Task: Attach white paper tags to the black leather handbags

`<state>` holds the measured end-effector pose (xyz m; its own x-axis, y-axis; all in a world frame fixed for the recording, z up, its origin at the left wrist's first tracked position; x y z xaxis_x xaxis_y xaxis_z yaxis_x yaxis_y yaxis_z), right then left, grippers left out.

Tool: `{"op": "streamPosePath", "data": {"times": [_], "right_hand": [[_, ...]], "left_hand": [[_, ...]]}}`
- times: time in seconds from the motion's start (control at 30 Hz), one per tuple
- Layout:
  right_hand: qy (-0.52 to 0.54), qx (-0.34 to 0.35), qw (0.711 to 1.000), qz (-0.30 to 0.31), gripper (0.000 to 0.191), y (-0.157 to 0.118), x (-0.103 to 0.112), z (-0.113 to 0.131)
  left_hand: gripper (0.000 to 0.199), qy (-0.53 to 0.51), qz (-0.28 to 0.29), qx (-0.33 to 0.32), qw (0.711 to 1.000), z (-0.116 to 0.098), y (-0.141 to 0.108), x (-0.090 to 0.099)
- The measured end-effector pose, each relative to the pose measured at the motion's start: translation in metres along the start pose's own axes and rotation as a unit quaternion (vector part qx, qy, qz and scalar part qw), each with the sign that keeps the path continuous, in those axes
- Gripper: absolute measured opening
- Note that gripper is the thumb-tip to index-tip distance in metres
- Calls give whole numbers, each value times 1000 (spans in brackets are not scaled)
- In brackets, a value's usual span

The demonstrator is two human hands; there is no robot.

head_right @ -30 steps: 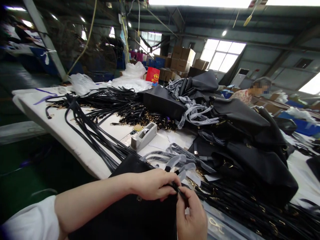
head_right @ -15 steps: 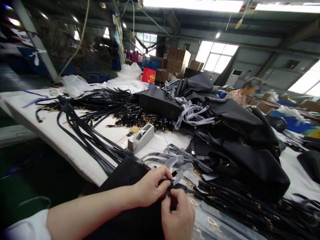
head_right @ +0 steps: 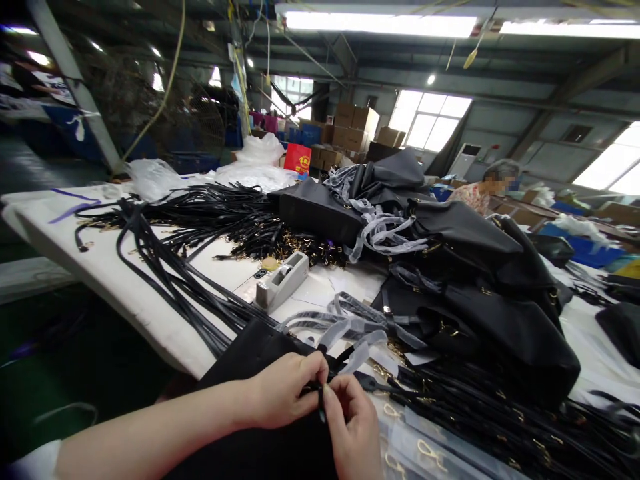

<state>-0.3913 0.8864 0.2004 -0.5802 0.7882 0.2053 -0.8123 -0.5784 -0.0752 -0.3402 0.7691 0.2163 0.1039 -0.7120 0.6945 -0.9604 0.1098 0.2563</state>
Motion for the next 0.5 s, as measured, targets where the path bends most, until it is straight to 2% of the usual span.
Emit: {"op": "streamPosePath", "data": {"times": [0.1,0.17,0.23,0.3,0.37,0.43,0.5], "right_hand": [[-35,-3,999,28,37,-1,-6,-1],[-27,-13,999,26,37,-1,-5,-4],[3,-28,1000,1,37,0,-1,-10],[34,-44,998,-31,37,-1,2,-16],[55,-55,996,-37,37,-3,-1,-19],[67,-63,995,-31,36,-7,-5,-19],[71,-69,995,-27,35,-10,-8,-18]], "left_hand": [[19,13,-6,-34,999,-9,-8,2],[31,18,-67,-85,994,-21,-14,13],[40,24,-159,-123,979,-32,-23,26],[36,41,-221,-116,968,-35,-31,33],[23,66,-226,-84,968,-33,-32,29],[13,91,-208,-55,972,-29,-30,22],[11,90,-197,-49,975,-26,-29,18]]}}
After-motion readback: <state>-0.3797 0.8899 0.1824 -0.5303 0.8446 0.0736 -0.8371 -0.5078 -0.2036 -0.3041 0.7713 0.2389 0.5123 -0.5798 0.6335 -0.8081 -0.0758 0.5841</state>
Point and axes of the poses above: each hand's wrist, its own y-axis towards the middle knuckle, its own x-axis out of the back of the hand, z = x × y, the point moved 7 cm from there along y, towards the middle knuckle, and after that the axes turned 9 degrees about -x, right-handed, at the moved point
